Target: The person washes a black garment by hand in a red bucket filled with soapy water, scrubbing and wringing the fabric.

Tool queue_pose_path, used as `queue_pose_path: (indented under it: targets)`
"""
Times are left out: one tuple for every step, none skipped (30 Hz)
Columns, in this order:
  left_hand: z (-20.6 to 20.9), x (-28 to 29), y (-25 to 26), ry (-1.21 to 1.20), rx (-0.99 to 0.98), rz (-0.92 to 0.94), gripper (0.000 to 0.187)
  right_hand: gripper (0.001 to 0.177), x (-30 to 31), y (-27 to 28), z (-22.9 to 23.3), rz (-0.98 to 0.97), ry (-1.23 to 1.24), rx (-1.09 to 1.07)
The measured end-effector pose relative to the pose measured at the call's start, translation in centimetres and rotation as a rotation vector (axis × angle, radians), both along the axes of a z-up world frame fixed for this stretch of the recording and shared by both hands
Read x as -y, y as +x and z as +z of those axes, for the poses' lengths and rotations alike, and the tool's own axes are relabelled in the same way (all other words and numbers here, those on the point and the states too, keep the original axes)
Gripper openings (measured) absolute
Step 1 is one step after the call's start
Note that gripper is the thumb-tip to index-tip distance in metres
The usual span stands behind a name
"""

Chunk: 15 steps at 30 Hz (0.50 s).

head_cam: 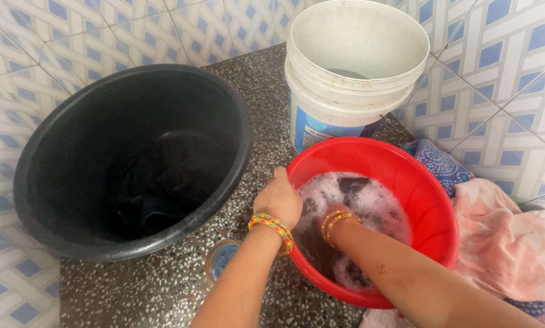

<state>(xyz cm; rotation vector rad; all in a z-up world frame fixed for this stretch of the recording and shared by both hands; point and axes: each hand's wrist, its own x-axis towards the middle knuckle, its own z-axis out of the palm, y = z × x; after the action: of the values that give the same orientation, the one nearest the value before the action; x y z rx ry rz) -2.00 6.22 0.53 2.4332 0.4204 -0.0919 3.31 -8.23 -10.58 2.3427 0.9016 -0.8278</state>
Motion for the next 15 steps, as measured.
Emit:
queue_pose_path:
  targets:
    - [0.1, 0.0, 0.0, 0.015, -0.003, -0.005, 0.036, 0.032, -0.2, -0.5, 0.5, 0.03, 0.021, 0.003]
    - [0.2, 0.0, 0.0, 0.031, -0.005, -0.01, 0.036, 0.03, 0.0, -1.0, 1.2, 0.059, 0.038, 0.005]
    - [0.2, 0.1, 0.0, 0.026, -0.003, -0.009, 0.036, 0.028, 0.2, -1.7, 2.0, 0.086, 0.062, -0.007]
    - [0.3, 0.1, 0.0, 0.017, -0.007, -0.002, 0.035, 0.027, 0.4, -2.3, 2.9, 0.099, 0.079, -0.043]
    - [0.4, 0.0, 0.0, 0.01, -0.009, 0.004, 0.034, 0.03, 0.5, -3.1, 3.8, 0.095, 0.104, -0.097]
    - [0.5, 0.0, 0.1, 0.008, -0.006, 0.004, 0.034, 0.03, 1.1, -3.8, 4.8, 0.095, 0.101, -0.094]
    - [0.5, 0.1, 0.2, 0.005, -0.011, 0.01, 0.033, 0.032, 1.9, -4.5, 5.8, -0.014, 0.219, -0.154]
    - [0.6, 0.1, 0.1, 0.002, -0.016, 0.015, 0.033, 0.036, 2.4, -4.9, 6.7, -0.123, 0.338, -0.214]
    - [0.6, 0.1, 0.1, 0.0, -0.009, 0.013, 0.033, 0.036, 2.8, -5.0, 7.5, -0.123, 0.336, -0.207]
    - [0.6, 0.1, 0.0, 0.0, 0.0, 0.022, 0.033, 0.044, 3.4, -5.0, 8.4, -0.139, 0.438, -0.214]
    - [0.6, 0.1, 0.0, 0.001, 0.008, 0.029, 0.034, 0.054, 3.7, -5.1, 9.2, -0.155, 0.54, -0.221]
    - [0.7, 0.1, 0.1, 0.0, 0.014, 0.026, 0.034, 0.054, 4.2, -5.2, 10.0, -0.156, 0.54, -0.215]
    - [0.6, 0.1, 0.0, -0.002, -0.004, 0.03, 0.034, 0.055, 5.0, -5.1, 11.1, -0.222, 0.5, -0.18]
    - [0.6, 0.1, 0.1, -0.003, -0.023, 0.034, 0.034, 0.056, 5.4, -4.6, 12.2, -0.287, 0.459, -0.145]
    - [0.5, 0.0, 0.0, -0.002, -0.026, 0.035, 0.034, 0.054, 6.0, -4.0, 13.1, -0.308, 0.495, -0.1]
